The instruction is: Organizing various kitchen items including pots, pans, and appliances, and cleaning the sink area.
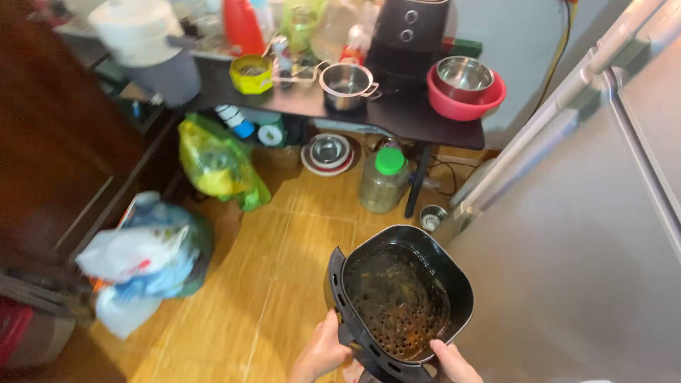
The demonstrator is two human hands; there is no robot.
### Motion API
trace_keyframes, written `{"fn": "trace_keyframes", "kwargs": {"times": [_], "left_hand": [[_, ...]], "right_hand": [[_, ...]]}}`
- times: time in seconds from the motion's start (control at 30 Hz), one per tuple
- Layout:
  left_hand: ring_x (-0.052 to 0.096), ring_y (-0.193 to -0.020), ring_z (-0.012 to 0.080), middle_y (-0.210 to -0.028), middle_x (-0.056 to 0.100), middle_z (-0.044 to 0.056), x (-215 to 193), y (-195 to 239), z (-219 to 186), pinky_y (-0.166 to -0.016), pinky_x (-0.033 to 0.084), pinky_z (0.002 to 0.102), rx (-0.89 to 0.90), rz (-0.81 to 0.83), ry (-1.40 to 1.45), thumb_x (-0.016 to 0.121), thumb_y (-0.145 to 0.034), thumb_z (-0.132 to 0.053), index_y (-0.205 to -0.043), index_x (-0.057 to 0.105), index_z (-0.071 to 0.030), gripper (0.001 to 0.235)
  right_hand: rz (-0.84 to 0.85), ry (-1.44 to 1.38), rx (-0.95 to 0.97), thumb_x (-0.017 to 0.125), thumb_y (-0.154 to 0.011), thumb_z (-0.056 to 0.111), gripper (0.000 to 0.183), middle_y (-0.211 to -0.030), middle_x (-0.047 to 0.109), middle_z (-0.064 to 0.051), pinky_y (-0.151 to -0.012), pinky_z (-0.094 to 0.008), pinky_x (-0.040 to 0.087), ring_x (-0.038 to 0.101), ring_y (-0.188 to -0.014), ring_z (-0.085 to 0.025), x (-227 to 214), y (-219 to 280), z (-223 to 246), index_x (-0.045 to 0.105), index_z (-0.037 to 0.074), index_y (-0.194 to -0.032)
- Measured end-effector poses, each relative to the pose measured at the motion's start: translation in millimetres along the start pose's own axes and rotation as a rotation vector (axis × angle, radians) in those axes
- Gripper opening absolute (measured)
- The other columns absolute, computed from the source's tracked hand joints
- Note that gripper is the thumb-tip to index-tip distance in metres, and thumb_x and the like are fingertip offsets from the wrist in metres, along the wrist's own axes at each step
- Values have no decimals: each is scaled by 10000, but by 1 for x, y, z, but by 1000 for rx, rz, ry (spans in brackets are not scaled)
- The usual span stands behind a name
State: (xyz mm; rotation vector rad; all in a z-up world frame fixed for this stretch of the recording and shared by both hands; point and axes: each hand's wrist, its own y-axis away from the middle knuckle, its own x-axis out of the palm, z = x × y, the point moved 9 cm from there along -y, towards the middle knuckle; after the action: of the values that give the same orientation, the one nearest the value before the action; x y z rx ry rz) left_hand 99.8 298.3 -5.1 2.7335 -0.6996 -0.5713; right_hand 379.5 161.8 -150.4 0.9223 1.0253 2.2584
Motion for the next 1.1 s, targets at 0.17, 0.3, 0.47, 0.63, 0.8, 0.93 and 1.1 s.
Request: {"fn": "trace_keyframes", "kwargs": {"times": [0.17,0.3,0.47,0.63,0.8,0.93,1.1], "left_hand": [[694,-1142,358,-1168,714,240,-8,-138,-22,-935,550,397,-100,29,-48,782,-655,-78,-1366,463,-10,781],[713,-1145,337,-1192,708,234,-19,-256,-28,-903,583,402,-109,7,23,730,-644,-58,-1377,455,-8,785],[668,-1167,391,-1201,699,270,-42,-375,-72,-933,544,417,32,-5,18,759,-653,-68,-1381,450,22,796],[666,-1175,398,-1179,701,291,-67,-483,-84,-935,550,429,-97,53,-50,746,-712,-111,-1367,474,32,724],[584,-1246,410,-1278,628,270,-80,-602,-107,-1007,488,428,-106,117,-53,844,-663,-89,-1391,386,56,873],[611,-1219,415,-1244,652,273,-92,-652,-125,-990,501,422,-10,78,-16,815,-664,-55,-1364,430,63,808],[649,-1198,396,-1197,690,254,-100,-687,-108,-982,522,423,-186,60,30,824,-656,-72,-1337,448,37,786]], "right_hand": [[90,-66,-310,513,-951,143,567,-1454,595,-171,-1111,-521,452,573,-1324,-332,120,13,127,426,54,-1504],[318,-19,-711,531,-984,156,518,-1477,603,-222,-1130,-502,472,596,-1337,-343,181,-46,228,475,-33,-1463],[102,270,-125,522,-926,353,624,-1442,637,-124,-936,-547,517,657,-1213,-337,209,-139,305,468,134,-1507],[44,402,82,538,-913,464,649,-1437,608,-99,-801,-668,586,645,-1200,-348,184,-299,342,444,194,-1497],[81,418,-14,558,-924,481,723,-1519,548,-153,-807,-728,571,609,-1272,-449,214,-382,417,387,179,-1559],[-44,445,175,514,-915,435,734,-1543,472,-165,-784,-802,574,582,-1288,-506,212,-458,431,256,227,-1570],[-32,540,209,536,-946,475,772,-1582,384,-143,-793,-783,558,517,-1358,-508,238,-496,465,194,213,-1586]]}}
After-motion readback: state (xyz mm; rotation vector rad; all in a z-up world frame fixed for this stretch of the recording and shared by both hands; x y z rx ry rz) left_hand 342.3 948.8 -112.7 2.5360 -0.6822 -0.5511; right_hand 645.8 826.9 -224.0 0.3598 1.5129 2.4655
